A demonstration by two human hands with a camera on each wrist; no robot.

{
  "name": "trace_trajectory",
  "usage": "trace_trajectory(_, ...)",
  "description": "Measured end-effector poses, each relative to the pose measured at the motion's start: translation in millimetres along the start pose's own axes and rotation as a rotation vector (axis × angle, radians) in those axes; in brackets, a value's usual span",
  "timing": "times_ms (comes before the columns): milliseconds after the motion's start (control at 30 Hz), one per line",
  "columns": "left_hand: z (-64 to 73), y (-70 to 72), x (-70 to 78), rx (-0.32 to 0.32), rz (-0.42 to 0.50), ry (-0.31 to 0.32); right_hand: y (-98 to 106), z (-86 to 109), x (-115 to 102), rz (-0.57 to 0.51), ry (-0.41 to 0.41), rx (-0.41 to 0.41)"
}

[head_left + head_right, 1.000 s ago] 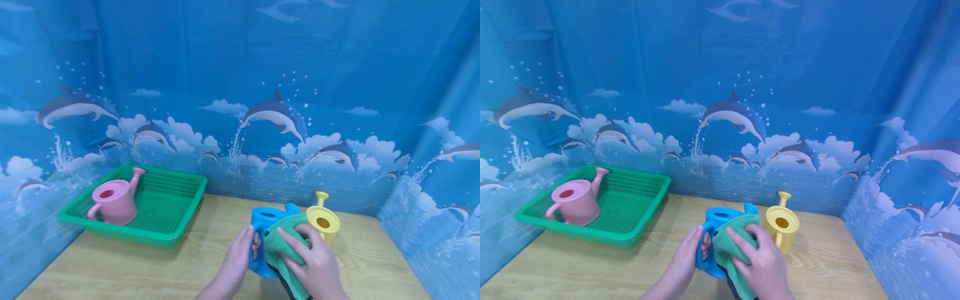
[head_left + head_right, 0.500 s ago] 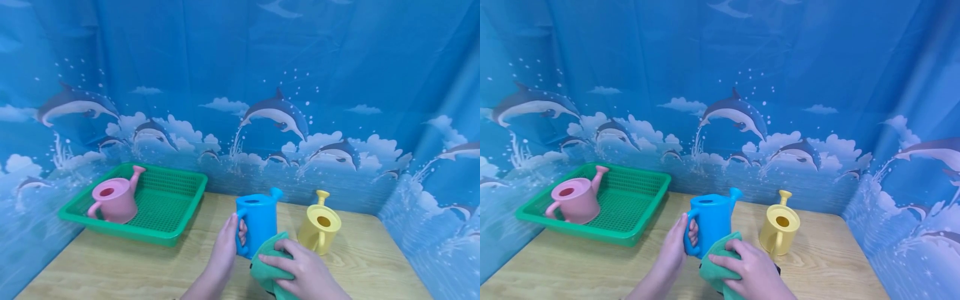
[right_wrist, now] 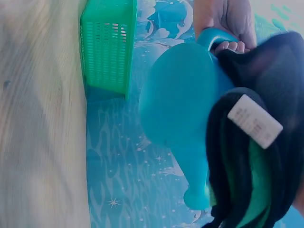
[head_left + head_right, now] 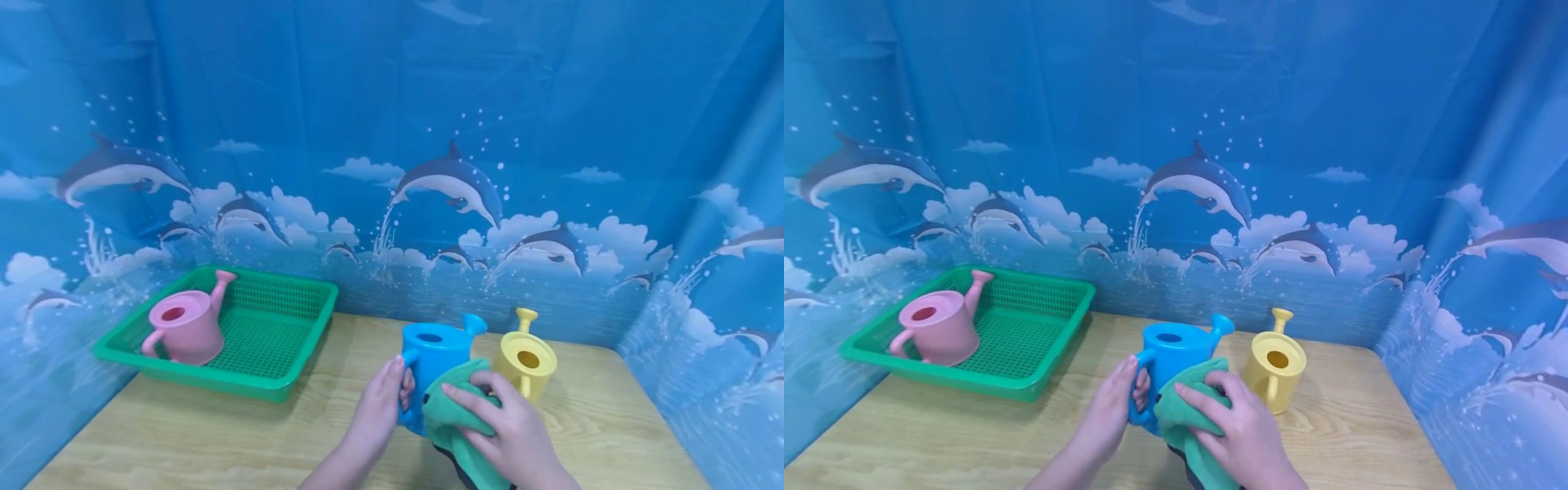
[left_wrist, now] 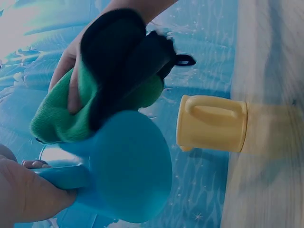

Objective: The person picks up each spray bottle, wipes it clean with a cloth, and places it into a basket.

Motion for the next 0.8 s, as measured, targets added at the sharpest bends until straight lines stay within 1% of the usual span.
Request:
trace_trajectory(67, 1.4, -2.4, -2.6, -0.03, -0.008, 0.026, 1.5, 0.4, 1.1, 0.023, -0.076, 0.057)
trace_trajectory(167, 4.0, -6.1, -6.2, -0.066, -0.001, 0.063, 3.5, 1.8, 2.6, 0.023, -0.195, 0.137)
trace_trajectory(200, 4.8, -7.1, -6.5, -0.072, 0.002, 0.072, 3.8, 2.2, 3.1, 0.02, -0.217, 0.165)
trace_trajectory(267, 6.5, -8.2, -6.7, -0.078, 0.006, 0.078, 4.1, 2.5, 3.4, 0.021, -0.251, 0.185)
trace_trajectory(333, 7.5, -8.6, -5.9, -0.079, 0.014, 0.078, 3.9, 2.5, 3.3, 0.011, -0.25, 0.195)
trace_trajectory(433, 7.3, -8.5, -5.6, -0.071, 0.024, 0.073, 3.5, 1.9, 2.7, -0.001, -0.222, 0.189)
trace_trajectory(600, 5.5, -6.5, -5.1, -0.044, 0.06, 0.1, 1.7, 1.5, 3.2, -0.04, -0.165, 0.169)
trace_trajectory(700, 3.9, -4.5, -4.6, -0.027, 0.071, 0.087, 2.0, 1.8, 3.4, -0.066, -0.143, 0.104)
trace_trajectory(800, 1.7, -1.4, -3.9, -0.008, 0.092, 0.048, 1.5, 3.3, 4.8, -0.095, -0.101, 0.034)
Point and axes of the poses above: each hand's wrist, its own z-axis away from the middle knuckle, its own y-axis out of the back of the hand, x = y × z, the point moved 1 cm from there along -z, towards the middle knuckle, and after that the axes turned 10 degrees about z, right-handed, at the moved point
